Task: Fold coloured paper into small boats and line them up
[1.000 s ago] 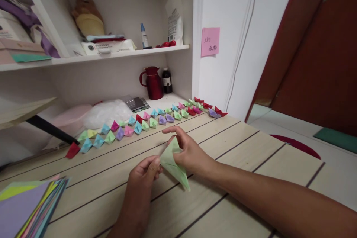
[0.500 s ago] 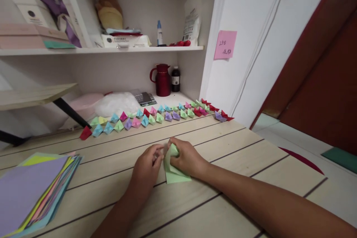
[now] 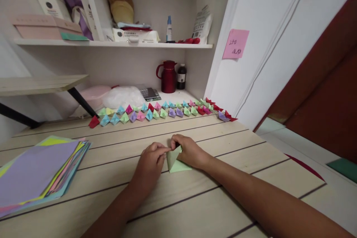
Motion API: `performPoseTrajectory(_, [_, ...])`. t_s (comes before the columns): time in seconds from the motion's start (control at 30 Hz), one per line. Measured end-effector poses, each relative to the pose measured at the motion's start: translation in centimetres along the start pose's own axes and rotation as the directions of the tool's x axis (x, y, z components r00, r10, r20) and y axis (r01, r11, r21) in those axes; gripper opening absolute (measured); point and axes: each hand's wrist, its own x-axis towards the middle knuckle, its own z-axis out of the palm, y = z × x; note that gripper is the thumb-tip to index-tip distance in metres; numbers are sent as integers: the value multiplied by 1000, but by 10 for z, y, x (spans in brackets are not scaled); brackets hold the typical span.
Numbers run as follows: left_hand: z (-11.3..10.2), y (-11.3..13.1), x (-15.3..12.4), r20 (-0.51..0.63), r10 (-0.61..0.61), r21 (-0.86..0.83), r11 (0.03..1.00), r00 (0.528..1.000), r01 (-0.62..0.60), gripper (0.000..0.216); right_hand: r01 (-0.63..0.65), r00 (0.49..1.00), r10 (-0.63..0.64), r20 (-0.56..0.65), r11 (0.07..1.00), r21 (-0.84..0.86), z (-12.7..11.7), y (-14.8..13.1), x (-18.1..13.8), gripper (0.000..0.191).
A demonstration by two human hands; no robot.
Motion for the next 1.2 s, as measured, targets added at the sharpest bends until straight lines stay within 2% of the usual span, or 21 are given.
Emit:
performPoseTrajectory(0.17, [0,3,-3,107,61,280,956,992,-89,53,78,991,-88,101,991,107,-10,2,-3,24])
performPoseTrajectory(0.33, [-2,3,-6,174,95,457,874,980,-166,60,50,975,-91,204,980,195,-19,2,-2,27])
performPoseTrajectory(0.5, [-4,11,-7,215,152,524,816,965,-245,45,75,929,-121,349,987,142,-34,-2,2,47])
performPoseTrajectory(0.6, [-1,16,-7,246,156,586,763,957,-275,35,126,901,-173,397,982,143,-43,-6,-4,49])
performPoseTrajectory(0.73, [2,16,-10,223,157,616,742,962,-264,37,159,919,-199,339,977,143,-45,-5,-22,26])
performPoseTrajectory(0.8, [2,12,-9,178,158,558,796,971,-232,43,146,944,-166,285,985,88,-41,-3,-31,21])
performPoseTrajectory(0.9, [-2,0,-3,36,75,336,938,996,-83,38,67,990,-60,126,996,-52,-29,0,-38,16])
performPoseTrajectory(0.97, [-9,-12,3,-89,-26,196,980,996,43,32,-28,999,31,24,992,-125,-18,-1,-34,13])
performPoseTrajectory(1.07, [-22,-29,10,-216,-100,144,981,971,133,34,-166,983,141,-118,958,-235,-2,-5,-19,9])
performPoseTrajectory(1.2, [-30,-39,12,-254,-110,93,986,961,137,36,-174,978,140,-153,955,-240,12,-9,-3,13])
